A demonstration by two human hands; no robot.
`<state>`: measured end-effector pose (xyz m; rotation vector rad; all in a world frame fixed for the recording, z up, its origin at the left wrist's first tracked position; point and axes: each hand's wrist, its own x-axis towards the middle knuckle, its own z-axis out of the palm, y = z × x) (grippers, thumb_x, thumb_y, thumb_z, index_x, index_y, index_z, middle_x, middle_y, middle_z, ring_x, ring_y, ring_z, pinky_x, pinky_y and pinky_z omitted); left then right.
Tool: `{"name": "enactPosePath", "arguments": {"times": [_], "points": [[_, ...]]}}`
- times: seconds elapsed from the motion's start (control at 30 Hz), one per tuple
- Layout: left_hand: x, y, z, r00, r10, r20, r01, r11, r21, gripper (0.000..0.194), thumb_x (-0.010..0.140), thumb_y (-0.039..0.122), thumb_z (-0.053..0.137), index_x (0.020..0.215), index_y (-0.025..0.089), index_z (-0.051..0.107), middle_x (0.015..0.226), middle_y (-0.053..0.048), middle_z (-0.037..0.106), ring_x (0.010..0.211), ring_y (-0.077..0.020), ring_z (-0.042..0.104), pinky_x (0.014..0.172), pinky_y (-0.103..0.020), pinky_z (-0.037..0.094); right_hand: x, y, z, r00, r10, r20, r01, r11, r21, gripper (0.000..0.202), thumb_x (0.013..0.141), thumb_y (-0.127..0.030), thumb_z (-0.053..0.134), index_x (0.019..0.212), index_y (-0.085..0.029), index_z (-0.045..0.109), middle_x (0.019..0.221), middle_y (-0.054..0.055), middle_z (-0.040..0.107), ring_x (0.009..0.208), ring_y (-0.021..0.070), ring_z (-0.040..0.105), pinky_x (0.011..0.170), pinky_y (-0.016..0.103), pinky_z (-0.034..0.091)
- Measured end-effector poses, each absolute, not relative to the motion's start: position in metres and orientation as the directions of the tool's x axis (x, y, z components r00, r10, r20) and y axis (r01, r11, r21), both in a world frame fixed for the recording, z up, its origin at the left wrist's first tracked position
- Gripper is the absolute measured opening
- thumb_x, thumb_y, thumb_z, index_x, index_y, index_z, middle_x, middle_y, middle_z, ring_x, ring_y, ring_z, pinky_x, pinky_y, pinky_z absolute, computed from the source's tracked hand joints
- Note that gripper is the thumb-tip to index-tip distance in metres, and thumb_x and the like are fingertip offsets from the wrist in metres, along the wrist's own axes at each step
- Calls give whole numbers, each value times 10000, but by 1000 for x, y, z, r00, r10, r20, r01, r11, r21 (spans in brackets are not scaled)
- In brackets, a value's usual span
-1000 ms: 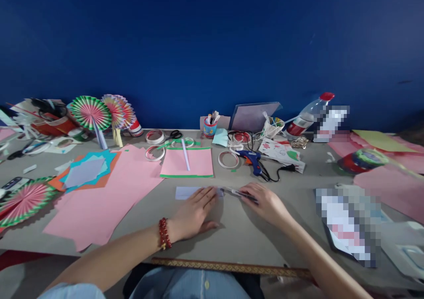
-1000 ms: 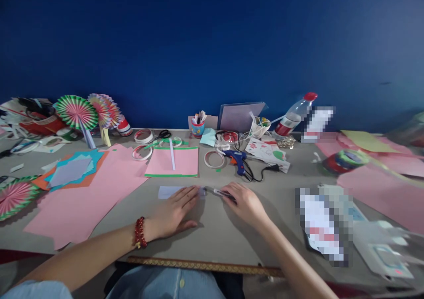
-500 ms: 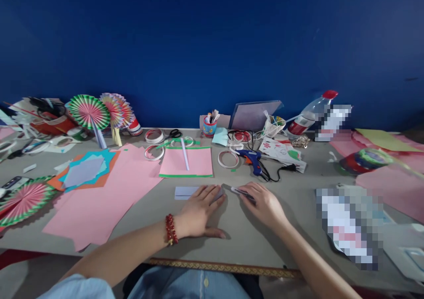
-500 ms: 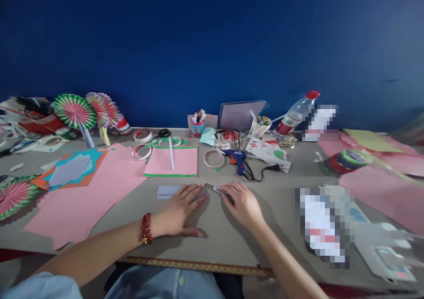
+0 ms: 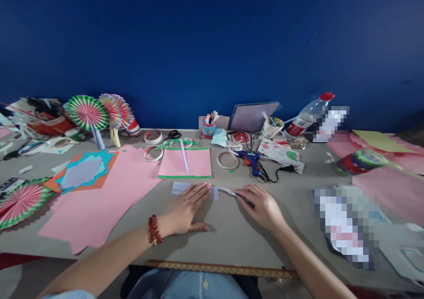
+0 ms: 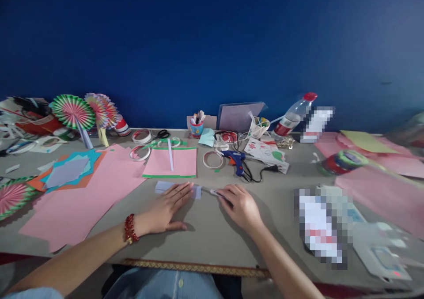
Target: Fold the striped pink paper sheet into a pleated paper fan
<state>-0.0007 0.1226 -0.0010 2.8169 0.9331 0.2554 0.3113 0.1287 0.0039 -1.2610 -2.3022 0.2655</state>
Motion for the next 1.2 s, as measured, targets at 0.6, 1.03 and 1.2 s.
{"name": "enactPosePath", "arguments": {"times": [0.6,1.03,1.2], "points": [[6,113,-7,734,667,129,637,-741,211,1033,866,803,449,1606,140,166,1634,-197,246,1515,-345,237,1234,-511,216,304,125,3,-501,815,291,740,578,-344,306,1012,-257,457,1163,-241,722,1002,103,682,909,230,627,813,352,541],[9,120,-2,772,628,100,598,-771,218,1027,877,814,395,1619,174,90,1640,-143,257,1529,-314,209,1257,-497,113,303,127,7,-520,801,298,722,598,-347,315,1026,-261,442,1167,-263,723,988,90,679,910,224,622,804,345,536],[8,121,-1,774,628,86,599,-769,225,1030,874,822,386,1618,171,97,1648,-139,227,1534,-314,191,1257,-503,64,305,130,4,-542,793,278,706,609,-361,322,1025,-244,437,1185,-240,716,994,95,675,916,229,617,803,352,533]]}}
